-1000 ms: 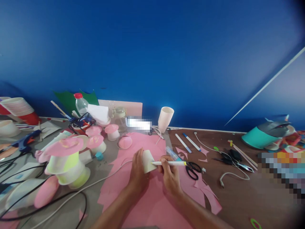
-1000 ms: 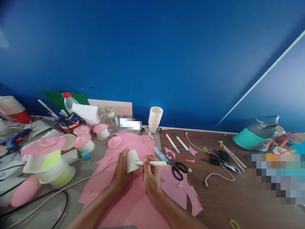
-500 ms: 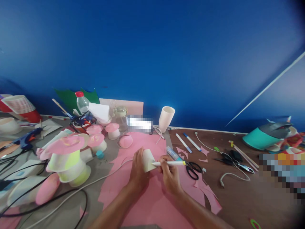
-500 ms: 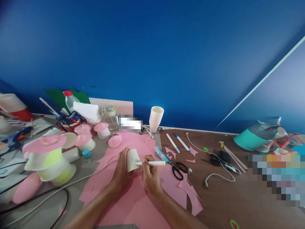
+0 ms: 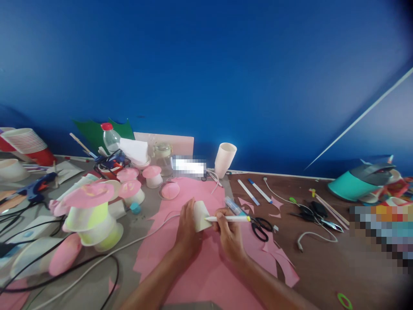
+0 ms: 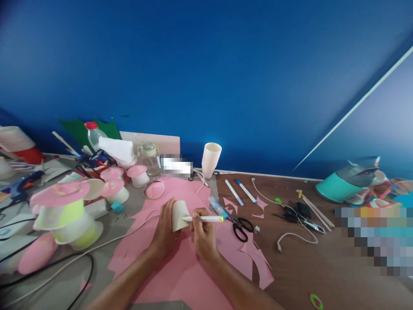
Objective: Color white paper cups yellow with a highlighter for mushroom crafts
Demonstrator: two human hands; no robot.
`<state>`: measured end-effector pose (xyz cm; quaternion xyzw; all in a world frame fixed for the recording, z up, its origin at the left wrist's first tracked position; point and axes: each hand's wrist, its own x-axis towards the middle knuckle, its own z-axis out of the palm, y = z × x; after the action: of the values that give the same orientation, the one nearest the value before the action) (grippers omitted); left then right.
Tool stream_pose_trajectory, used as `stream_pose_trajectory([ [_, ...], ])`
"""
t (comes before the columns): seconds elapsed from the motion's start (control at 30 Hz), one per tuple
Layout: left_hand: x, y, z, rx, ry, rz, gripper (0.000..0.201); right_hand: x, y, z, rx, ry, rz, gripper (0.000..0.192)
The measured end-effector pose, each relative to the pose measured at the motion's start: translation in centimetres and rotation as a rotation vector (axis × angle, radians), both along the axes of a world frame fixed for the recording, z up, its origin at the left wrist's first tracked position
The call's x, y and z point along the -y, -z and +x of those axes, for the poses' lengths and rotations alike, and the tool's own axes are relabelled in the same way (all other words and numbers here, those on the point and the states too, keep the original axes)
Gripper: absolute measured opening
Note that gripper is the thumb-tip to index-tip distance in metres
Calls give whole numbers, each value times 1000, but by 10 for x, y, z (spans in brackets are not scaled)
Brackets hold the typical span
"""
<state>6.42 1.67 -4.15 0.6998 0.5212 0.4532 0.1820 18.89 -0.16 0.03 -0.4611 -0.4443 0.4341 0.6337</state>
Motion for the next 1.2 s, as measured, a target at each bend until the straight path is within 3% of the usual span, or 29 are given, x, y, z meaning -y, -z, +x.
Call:
stream_pose_trajectory([
  [0.33,-1,0,-1,-86,6,53,70,-1,1,0,42,-19,32,37],
  [0.6,1,-5,0,-9,-29,-50,65,1,-5,-2,-74,44,-32,36],
  [0.8,-1,-3,-2,-17,-7,-15,66,1,-10,-2,-22,36,-31,38],
  [1.2,-1,2,-1,-39,-10,5,65,-1,-2,-3,30,7,12,36],
])
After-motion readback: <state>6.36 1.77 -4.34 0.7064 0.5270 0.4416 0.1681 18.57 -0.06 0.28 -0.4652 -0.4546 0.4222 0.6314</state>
